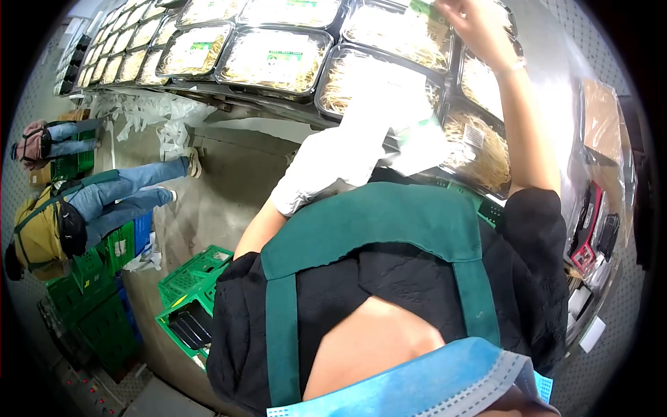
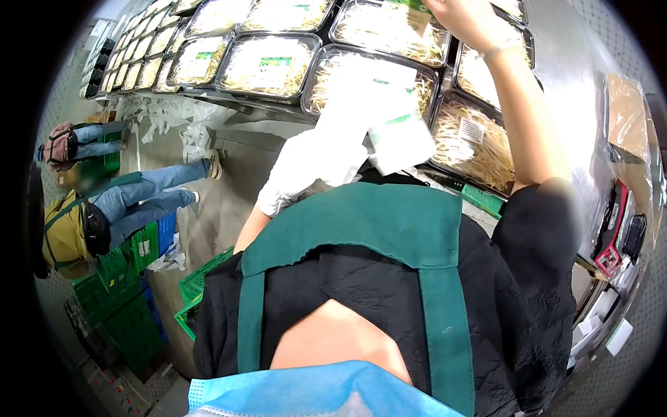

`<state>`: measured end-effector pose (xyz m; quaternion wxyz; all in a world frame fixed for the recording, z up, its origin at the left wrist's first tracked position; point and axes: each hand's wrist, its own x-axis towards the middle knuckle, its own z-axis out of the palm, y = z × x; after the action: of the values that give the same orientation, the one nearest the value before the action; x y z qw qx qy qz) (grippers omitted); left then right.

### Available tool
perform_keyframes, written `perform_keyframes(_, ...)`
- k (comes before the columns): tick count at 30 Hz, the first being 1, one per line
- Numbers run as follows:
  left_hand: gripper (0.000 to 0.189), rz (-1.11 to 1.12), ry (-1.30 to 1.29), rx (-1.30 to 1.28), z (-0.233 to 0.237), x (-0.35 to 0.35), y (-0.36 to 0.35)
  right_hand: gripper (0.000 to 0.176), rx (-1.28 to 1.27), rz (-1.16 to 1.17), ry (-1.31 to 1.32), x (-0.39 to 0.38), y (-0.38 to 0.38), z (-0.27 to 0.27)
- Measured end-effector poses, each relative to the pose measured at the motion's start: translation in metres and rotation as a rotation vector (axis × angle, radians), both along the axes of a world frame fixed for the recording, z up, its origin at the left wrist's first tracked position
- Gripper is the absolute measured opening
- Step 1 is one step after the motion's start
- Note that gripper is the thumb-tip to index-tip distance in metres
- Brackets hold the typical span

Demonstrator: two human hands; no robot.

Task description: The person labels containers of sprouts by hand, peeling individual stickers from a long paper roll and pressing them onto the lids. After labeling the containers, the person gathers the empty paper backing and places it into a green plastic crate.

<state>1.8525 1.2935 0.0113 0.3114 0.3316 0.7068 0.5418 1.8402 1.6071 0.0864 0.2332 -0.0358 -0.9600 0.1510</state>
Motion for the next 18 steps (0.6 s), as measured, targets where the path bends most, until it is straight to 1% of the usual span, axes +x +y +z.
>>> perform_keyframes(1, 0.027, -0.001, 0.001, 0.0, 0.001, -0.001, -0.002, 0.019, 0.027, -0.017, -0.121, -0.01, 0.007, -0.015)
perform_keyframes(2, 0.027, 0.057, -0.112, 0.061, 0.002, -0.001, -0.005, 0.023, 0.053, -0.037, -0.242, -0.013, 0.008, -0.034)
perform_keyframes(3, 0.026, 0.114, -0.228, 0.124, 0.002, -0.001, -0.007, 0.026, 0.259, -0.061, -0.161, -0.007, 0.0, -0.057)
perform_keyframes(4, 0.026, 0.113, -0.232, 0.126, 0.005, -0.005, -0.007, 0.031, 0.467, -0.081, -0.08, -0.001, -0.006, -0.07)
perform_keyframes(5, 0.025, 0.028, 0.097, 0.11, 0.01, -0.009, -0.007, 0.042, 0.532, -0.13, -0.16, 0.001, -0.01, -0.064)
perform_keyframes(6, 0.025, -0.051, 0.424, 0.091, 0.012, -0.011, -0.007, 0.042, 0.537, -0.121, -0.163, 0.002, -0.014, -0.059)
perform_keyframes(7, 0.029, 0.102, -0.31, 0.233, 0.009, -0.01, -0.007, 0.047, 0.507, -0.146, -0.05, 0.006, -0.02, -0.054)
perform_keyframes(8, 0.035, 0.088, -0.016, 0.163, 0.007, -0.01, -0.006, 0.052, 0.473, -0.175, 0.062, 0.012, -0.032, -0.043)
perform_keyframes(9, 0.037, 0.064, 0.022, 0.19, 0.006, -0.015, -0.004, 0.058, 0.129, 0.048, -0.049, 0.024, -0.047, -0.025)
perform_keyframes(10, 0.039, 0.04, 0.06, 0.22, 0.006, -0.019, -0.003, 0.057, -0.293, 0.043, -0.288, 0.037, -0.073, -0.01)
perform_keyframes(11, 0.04, 0.012, -0.149, 0.43, 0.011, -0.02, -0.003, 0.055, -0.538, 0.317, -0.486, 0.041, -0.074, -0.019)
perform_keyframes(12, 0.041, -0.015, -0.358, 0.643, 0.022, -0.022, -0.003, 0.05, -0.513, 0.387, -0.607, 0.051, -0.101, -0.009)
perform_keyframes(13, 0.043, -0.032, -0.366, 0.49, 0.035, -0.031, -0.008, 0.045, -0.423, 0.426, -0.596, 0.059, -0.121, -0.014)
perform_keyframes(14, 0.04, -0.003, -0.135, 0.395, 0.032, -0.043, -0.011, 0.038, -0.558, 0.455, -0.753, 0.059, -0.135, -0.009)
perform_keyframes(16, 0.033, 0.273, -0.281, 0.486, 0.059, -0.038, -0.007, 0.027, -0.699, 0.312, -0.844, 0.047, -0.139, -0.03)
perform_keyframes(18, 0.033, 0.345, 0.185, 0.206, 0.074, -0.064, -0.03, 0.019, -1.036, 0.22, -0.614, 0.039, -0.137, 0.001)
